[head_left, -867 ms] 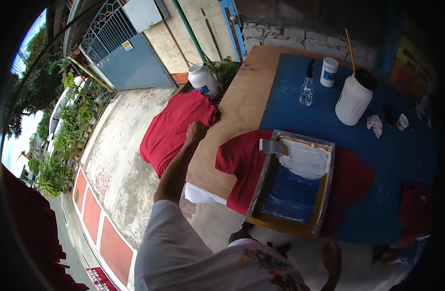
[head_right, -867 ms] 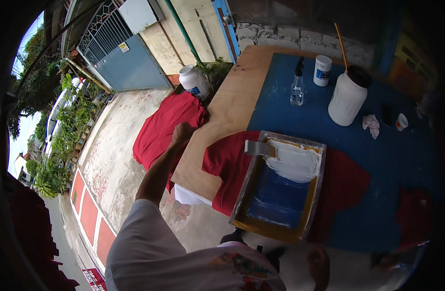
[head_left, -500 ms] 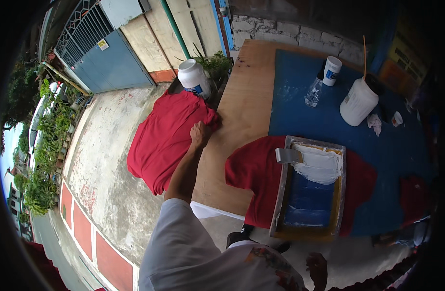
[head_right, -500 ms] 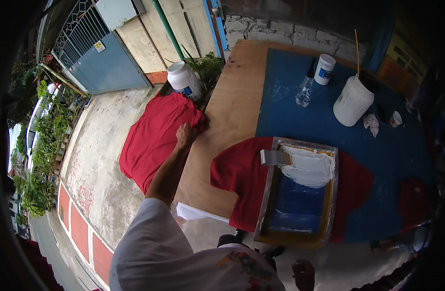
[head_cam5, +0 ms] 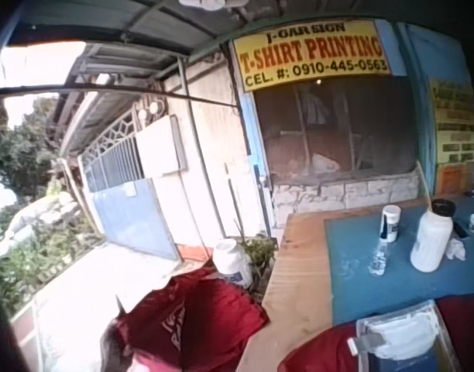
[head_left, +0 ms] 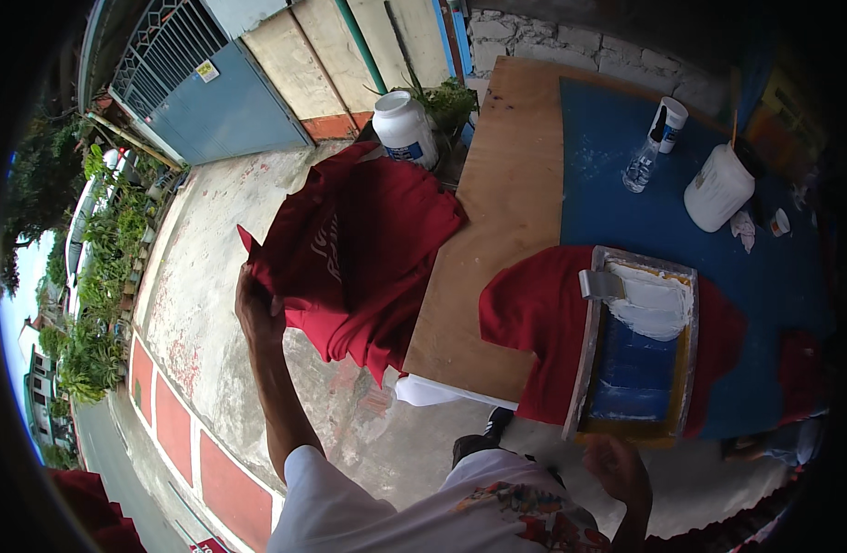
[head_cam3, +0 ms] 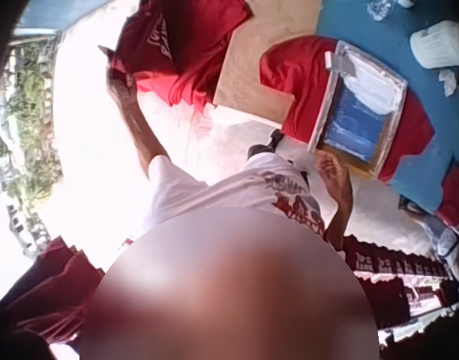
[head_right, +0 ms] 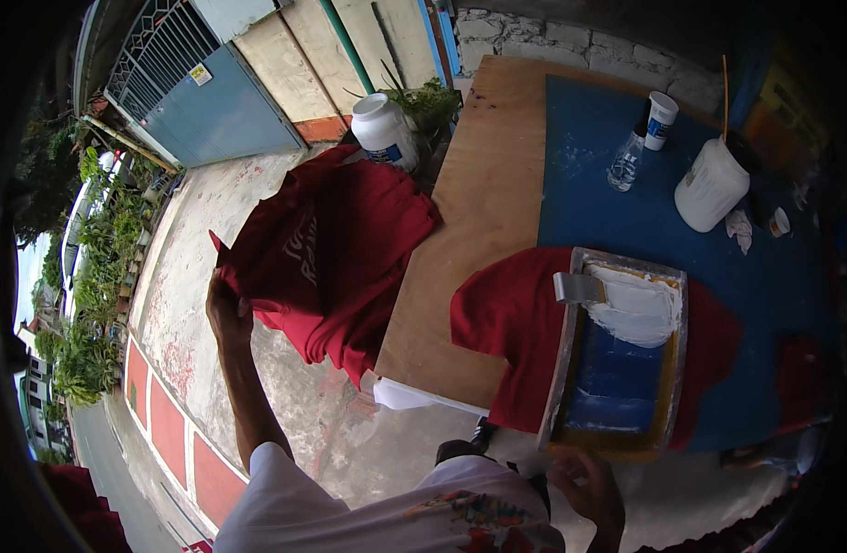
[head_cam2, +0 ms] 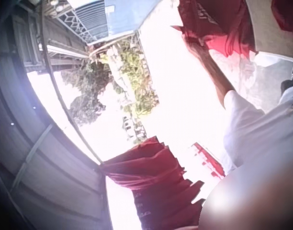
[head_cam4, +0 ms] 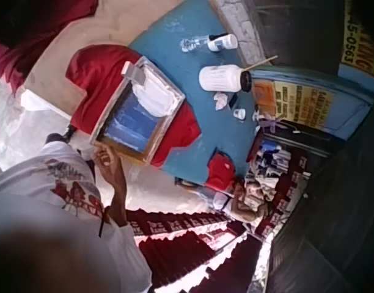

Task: The person performs screen printing on red t-shirts. They place a t-shirt on a blue table, position a screen frame, pull a squeegee across the frame to apply white ink, lift the frame, and hang the printed shirt on a drying rack. The cycle repeats with additional shirts.

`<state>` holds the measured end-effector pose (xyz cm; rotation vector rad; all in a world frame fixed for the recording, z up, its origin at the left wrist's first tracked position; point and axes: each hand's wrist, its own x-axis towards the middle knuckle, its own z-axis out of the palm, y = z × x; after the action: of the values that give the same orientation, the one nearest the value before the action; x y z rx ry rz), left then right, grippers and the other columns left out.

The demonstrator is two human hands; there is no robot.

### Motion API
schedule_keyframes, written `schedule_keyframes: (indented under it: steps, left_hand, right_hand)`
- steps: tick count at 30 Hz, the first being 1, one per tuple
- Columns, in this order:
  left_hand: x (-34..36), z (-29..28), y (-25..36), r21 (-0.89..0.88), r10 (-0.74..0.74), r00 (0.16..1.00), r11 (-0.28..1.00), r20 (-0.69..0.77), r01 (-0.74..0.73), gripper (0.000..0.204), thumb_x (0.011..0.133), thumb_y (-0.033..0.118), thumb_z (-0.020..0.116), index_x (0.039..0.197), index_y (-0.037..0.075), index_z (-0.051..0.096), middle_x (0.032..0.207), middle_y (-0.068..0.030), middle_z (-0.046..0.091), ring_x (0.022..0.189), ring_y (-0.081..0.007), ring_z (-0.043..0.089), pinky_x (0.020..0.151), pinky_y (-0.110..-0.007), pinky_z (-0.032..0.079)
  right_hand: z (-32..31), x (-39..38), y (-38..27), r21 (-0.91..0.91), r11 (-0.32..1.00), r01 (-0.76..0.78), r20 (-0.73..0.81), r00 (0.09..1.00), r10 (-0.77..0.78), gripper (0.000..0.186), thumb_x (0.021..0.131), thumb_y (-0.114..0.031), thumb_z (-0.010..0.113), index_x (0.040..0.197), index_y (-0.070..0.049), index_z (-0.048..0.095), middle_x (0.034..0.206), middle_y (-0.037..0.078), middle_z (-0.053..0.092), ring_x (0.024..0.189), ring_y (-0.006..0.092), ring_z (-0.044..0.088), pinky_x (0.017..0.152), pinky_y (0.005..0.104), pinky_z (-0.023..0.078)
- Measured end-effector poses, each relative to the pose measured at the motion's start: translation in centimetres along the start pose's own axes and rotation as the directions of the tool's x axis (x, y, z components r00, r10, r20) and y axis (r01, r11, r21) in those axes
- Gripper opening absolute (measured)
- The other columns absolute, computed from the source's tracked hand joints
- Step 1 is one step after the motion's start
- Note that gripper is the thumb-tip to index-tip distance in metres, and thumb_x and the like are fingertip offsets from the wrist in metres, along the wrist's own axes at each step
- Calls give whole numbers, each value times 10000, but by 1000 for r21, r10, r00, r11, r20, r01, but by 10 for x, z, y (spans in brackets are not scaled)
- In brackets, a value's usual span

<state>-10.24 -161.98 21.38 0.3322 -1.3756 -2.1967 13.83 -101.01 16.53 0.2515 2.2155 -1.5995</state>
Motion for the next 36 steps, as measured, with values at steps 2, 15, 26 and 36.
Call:
schedule_keyframes:
  steps: [2,15,26,36]
  left_hand:
    - [-78,11,43,-65,-118,908,986,402,157,295,1150,273,491,1299,31,570,730,-30,587,443,-71,394,372,-232,302]
    - [-377,193,-43,415,-338,-341,892,877,182,198,1128,167,550,1151,-14,628,1096,-158,658,1027,-282,670,856,-395,539]
    - [-492,274,-150,449,-492,-136,855,860,-259,316,1078,131,665,1380,43,692,1216,-121,764,1093,-196,725,1000,-366,546]
    - [-623,369,-267,477,-660,-553,750,508,-458,464,1121,321,540,1461,15,622,1395,-174,689,1316,-328,629,1159,-420,476]
  right_hand:
    - [14,21,-28,50,994,93,95,991,-97,504,902,-204,886,1339,-37,700,1086,95,740,960,175,720,825,326,584]
    - [65,52,-5,268,881,-390,887,456,-69,457,1066,-227,697,1447,16,627,1270,68,744,1123,66,664,949,254,554]
    - [-103,-124,83,92,932,351,376,854,-359,350,982,-62,563,1299,-9,702,1166,149,757,1092,227,705,961,363,527]
    - [-326,-276,133,311,933,183,-303,949,-85,322,962,25,477,1146,44,741,885,49,700,910,100,634,884,307,513]
